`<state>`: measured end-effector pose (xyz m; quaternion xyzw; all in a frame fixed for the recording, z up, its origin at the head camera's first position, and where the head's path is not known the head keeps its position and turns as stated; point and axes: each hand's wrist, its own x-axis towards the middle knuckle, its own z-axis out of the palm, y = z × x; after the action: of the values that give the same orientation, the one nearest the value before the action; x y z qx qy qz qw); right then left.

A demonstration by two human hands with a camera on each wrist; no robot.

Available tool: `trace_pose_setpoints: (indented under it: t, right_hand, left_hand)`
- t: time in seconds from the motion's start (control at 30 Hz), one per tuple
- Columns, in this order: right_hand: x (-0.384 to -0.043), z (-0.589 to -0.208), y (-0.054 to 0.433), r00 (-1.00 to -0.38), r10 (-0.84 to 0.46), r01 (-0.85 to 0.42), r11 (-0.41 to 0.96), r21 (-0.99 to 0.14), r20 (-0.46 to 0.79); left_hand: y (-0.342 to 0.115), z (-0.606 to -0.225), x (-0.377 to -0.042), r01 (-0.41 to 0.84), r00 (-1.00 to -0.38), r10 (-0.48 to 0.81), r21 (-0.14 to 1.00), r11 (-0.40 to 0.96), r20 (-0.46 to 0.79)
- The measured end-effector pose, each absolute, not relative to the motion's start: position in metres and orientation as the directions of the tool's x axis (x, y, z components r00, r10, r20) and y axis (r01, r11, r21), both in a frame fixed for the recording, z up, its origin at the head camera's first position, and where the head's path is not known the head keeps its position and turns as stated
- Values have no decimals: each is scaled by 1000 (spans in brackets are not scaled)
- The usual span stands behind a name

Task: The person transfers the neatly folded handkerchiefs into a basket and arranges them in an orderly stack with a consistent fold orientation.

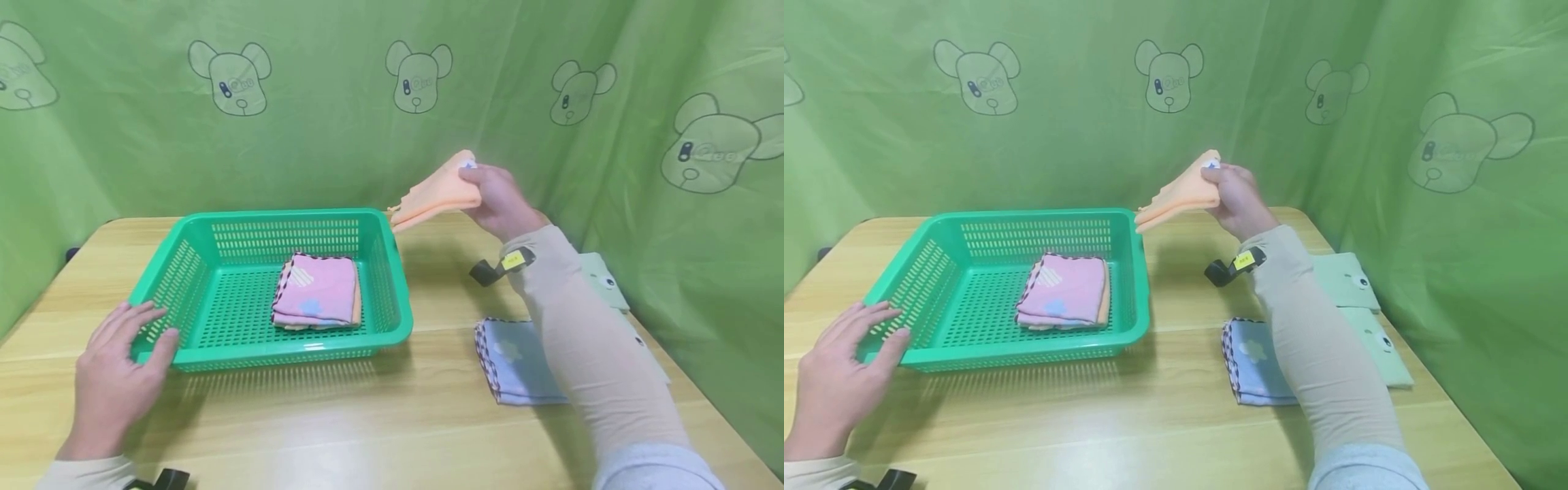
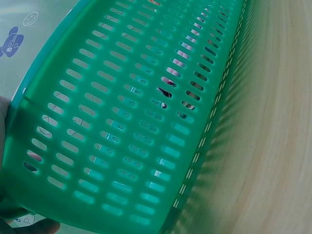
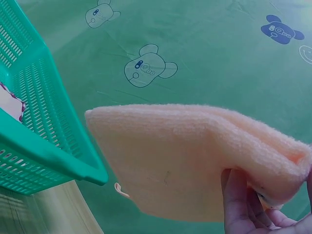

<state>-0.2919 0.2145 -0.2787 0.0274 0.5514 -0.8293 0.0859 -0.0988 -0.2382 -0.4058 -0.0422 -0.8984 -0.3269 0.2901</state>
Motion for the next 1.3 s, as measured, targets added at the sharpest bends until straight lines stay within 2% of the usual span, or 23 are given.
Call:
trace_pose_setpoints:
  t: [0.37, 0.53, 0.73, 0.83, 1.17, 1.3]
  right_hand:
    - [-288, -277, 211, -983, -134, 169, -399, -901, -125]
    - [-287, -277, 207, -973, -203, 189, -418, -889, -111]
    - [-287, -280, 205, -947, -320, 147, -413, -899, -8]
    - [-286, -281, 203, -939, -344, 161, -438, -884, -1]
    - [-283, -278, 195, -948, -309, 233, -513, -826, -75]
    - [-282, -279, 191, -947, -316, 223, -501, -836, -63]
  left_hand:
    - [-238, -406, -100, 256, -838, -111, 565, 784, 534]
    - [-238, -406, -100, 263, -835, -109, 564, 783, 539]
    - [-239, -406, -100, 257, -839, -111, 567, 782, 532]
    - [-239, -406, -99, 252, -842, -111, 568, 784, 528]
    - [-238, -406, -99, 257, -837, -116, 570, 780, 535]
    - [-239, -406, -99, 255, -837, -114, 568, 783, 535]
